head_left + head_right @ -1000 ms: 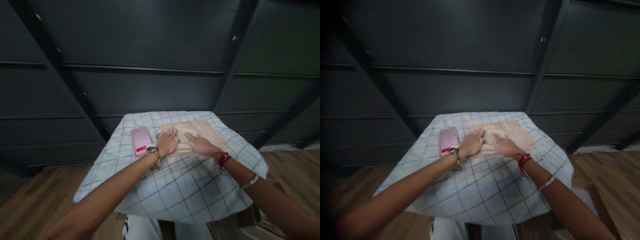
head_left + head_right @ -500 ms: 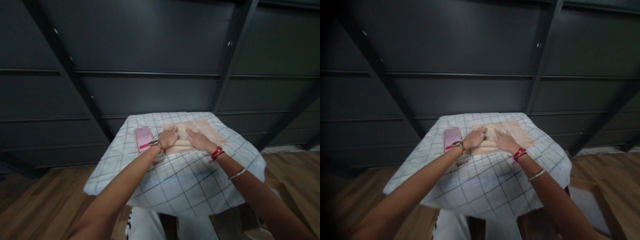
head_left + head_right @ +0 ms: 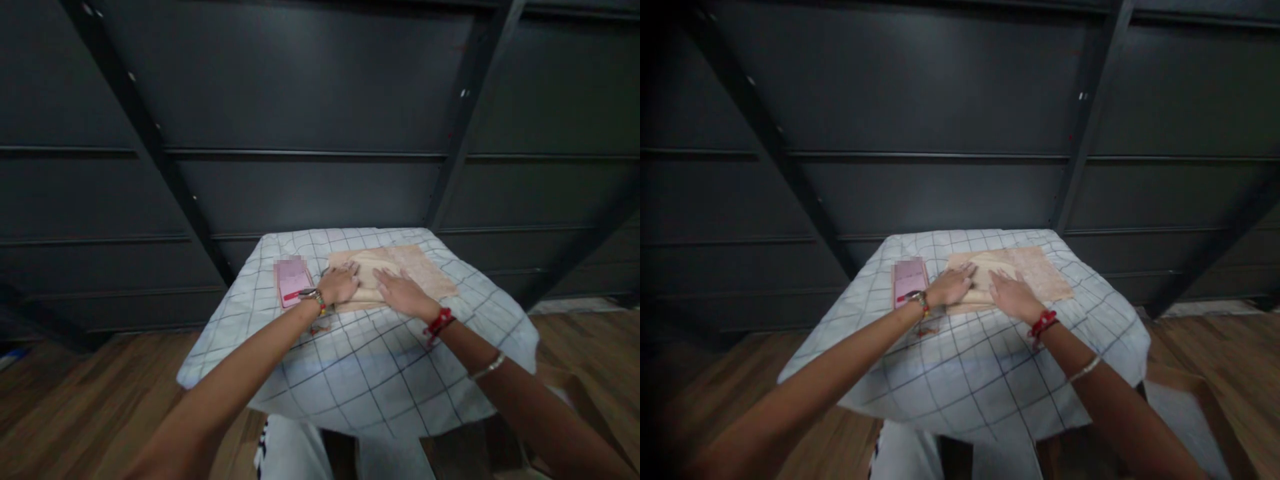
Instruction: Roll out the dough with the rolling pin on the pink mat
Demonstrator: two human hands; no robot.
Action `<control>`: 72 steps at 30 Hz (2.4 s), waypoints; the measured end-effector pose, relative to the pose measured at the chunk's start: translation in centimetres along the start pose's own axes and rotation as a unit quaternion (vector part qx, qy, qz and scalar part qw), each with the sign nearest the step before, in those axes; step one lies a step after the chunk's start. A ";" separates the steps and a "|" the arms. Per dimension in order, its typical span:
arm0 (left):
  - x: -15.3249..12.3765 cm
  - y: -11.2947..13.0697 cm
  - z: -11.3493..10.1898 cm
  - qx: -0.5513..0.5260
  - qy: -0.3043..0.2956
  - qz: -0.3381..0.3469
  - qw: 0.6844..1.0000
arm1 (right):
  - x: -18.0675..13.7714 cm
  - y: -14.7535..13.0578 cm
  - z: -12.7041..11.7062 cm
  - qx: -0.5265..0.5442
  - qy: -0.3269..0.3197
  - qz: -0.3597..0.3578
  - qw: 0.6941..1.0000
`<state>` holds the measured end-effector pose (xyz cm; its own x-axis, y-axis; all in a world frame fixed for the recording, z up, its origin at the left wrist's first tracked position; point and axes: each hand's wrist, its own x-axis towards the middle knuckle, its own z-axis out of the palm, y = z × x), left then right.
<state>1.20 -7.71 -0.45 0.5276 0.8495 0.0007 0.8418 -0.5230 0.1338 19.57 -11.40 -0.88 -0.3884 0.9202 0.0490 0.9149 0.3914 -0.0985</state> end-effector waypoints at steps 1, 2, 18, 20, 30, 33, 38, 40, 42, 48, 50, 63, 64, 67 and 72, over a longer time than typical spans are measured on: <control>-0.1 0.0 0.1 0.000 0.001 0.000 1.000 | 0.1 0.0 0.0 -0.001 -0.001 0.010 1.000; -0.1 0.0 0.1 0.000 0.001 0.000 1.000 | 0.1 0.1 0.0 -0.005 0.002 0.016 1.000; 4.8 -1.8 -0.7 0.057 0.176 -0.034 0.982 | 3.7 1.1 -0.3 0.030 0.056 0.114 0.991; 5.0 -2.1 -0.6 0.048 0.139 -0.030 0.989 | 3.5 0.8 -0.4 0.035 0.040 0.110 0.992; -0.1 -2.2 0.0 0.027 0.015 0.058 0.998 | -2.1 -4.0 2.2 -0.044 0.125 -0.027 0.991; -1.3 -1.9 0.5 0.048 0.061 0.050 0.996 | -2.8 -4.9 2.9 -0.092 0.154 -0.049 0.983; -2.2 -1.6 -0.3 0.053 0.129 0.044 0.989 | -2.6 -4.5 0.8 -0.150 0.162 -0.075 0.972; -1.6 -1.4 -1.4 0.059 0.148 0.043 0.986 | -2.1 -3.1 -0.7 -0.137 0.167 -0.079 0.973; -0.4 -1.1 -2.4 0.067 0.159 0.039 0.984 | -1.4 -1.0 -1.9 -0.110 0.171 -0.081 0.976; 3.9 -0.9 -1.1 0.080 0.087 0.028 0.993 | 0.7 4.6 -1.7 -0.012 0.081 -0.141 0.987; 4.8 -0.9 -0.1 0.078 0.072 0.035 0.994 | 1.3 5.7 -1.1 0.009 0.067 -0.146 0.987; 4.1 0.1 -0.1 0.043 -0.035 -0.008 0.998 | 2.9 8.5 1.2 0.083 0.013 -0.022 0.996; 3.9 0.2 -0.2 0.042 -0.035 -0.009 0.998 | 2.6 8.4 1.3 0.085 0.008 -0.027 0.996; 4.0 0.6 -0.6 0.041 -0.039 -0.025 0.998 | 2.5 7.9 1.0 0.078 0.001 -0.003 0.997; 3.4 1.1 -0.5 0.035 -0.052 -0.035 0.997 | 2.5 7.4 0.4 0.053 -0.010 0.033 0.998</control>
<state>3.84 -5.35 0.23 0.4723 0.8747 -0.1087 0.8814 -0.4685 0.0601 25.34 -6.17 -1.86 -0.3307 0.9435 0.0200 0.9222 0.3275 -0.2056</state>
